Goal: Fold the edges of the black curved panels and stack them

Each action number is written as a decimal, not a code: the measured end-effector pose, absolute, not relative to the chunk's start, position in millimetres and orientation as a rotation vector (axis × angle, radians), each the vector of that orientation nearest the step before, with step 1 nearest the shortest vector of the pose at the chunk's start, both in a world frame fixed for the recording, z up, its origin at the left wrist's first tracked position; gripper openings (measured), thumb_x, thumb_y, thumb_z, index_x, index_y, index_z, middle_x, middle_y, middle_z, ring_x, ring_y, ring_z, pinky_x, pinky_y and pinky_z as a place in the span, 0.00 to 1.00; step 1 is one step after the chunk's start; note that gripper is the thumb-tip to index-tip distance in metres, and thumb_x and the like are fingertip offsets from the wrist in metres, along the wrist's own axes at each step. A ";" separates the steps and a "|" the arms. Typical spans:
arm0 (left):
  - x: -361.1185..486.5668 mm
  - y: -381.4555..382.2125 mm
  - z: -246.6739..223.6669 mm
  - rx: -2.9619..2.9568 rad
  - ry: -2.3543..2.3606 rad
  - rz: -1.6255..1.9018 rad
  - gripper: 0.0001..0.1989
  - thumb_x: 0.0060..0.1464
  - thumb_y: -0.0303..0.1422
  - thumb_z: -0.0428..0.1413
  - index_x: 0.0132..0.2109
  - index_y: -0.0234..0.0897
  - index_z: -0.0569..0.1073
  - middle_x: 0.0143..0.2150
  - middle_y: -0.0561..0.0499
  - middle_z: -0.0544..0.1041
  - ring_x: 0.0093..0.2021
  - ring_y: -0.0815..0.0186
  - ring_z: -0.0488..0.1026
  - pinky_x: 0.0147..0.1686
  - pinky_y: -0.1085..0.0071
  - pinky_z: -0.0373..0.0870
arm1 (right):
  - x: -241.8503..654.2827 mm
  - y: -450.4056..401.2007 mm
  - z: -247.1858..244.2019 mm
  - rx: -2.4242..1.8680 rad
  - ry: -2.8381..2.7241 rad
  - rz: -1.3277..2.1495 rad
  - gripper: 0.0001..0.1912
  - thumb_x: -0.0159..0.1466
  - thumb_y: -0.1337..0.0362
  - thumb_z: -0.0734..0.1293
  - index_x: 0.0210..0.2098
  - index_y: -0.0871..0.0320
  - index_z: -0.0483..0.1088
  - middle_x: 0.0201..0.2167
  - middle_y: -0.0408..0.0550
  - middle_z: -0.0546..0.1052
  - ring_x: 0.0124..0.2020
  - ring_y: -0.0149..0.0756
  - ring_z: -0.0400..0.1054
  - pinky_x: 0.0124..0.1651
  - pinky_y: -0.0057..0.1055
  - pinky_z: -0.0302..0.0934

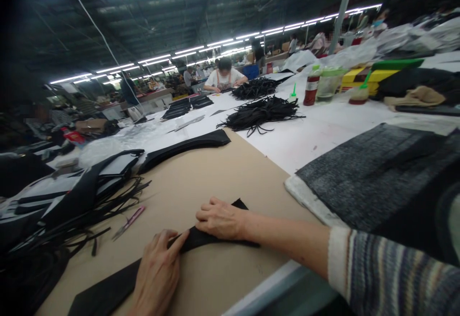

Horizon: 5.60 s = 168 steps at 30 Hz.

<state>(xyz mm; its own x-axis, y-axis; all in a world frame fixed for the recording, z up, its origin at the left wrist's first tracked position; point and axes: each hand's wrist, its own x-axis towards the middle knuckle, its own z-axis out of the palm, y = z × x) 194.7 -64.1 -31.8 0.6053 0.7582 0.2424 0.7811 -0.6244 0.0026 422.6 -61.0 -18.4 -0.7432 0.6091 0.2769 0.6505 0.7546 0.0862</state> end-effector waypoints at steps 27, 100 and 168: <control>228.8 -67.5 -33.6 -2.897 -1.303 -0.355 0.29 0.53 0.14 0.43 0.58 0.40 0.68 0.41 0.50 0.72 0.43 0.64 0.67 0.47 0.67 0.65 | 452.5 -64.9 -23.3 -0.969 -2.703 -0.357 0.06 0.68 0.69 0.60 0.34 0.59 0.67 0.34 0.45 0.70 0.37 0.35 0.60 0.41 0.35 0.50; 287.7 -67.3 -25.2 -2.694 -0.926 -0.110 0.33 0.55 0.17 0.41 0.64 0.49 0.59 0.51 0.43 0.73 0.46 0.58 0.68 0.43 0.62 0.63 | 529.1 -99.9 -15.7 -1.268 -2.651 -0.335 0.10 0.67 0.70 0.59 0.46 0.59 0.68 0.38 0.48 0.72 0.39 0.36 0.63 0.46 0.36 0.51; 5.1 -42.3 -38.2 -2.321 -2.262 -0.741 0.22 0.55 0.42 0.45 0.50 0.36 0.72 0.46 0.44 0.74 0.50 0.56 0.70 0.52 0.60 0.65 | 371.6 -78.2 -3.8 -1.430 -2.468 0.275 0.27 0.62 0.74 0.57 0.60 0.52 0.59 0.50 0.51 0.69 0.49 0.42 0.61 0.54 0.42 0.51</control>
<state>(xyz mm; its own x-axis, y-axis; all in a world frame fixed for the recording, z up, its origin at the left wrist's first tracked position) 5.1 -42.3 -38.2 -0.0168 0.9826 0.1851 0.9016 -0.0652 0.4277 371.6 -78.2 -3.8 -0.4737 0.8694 0.1407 0.8172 0.4935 -0.2978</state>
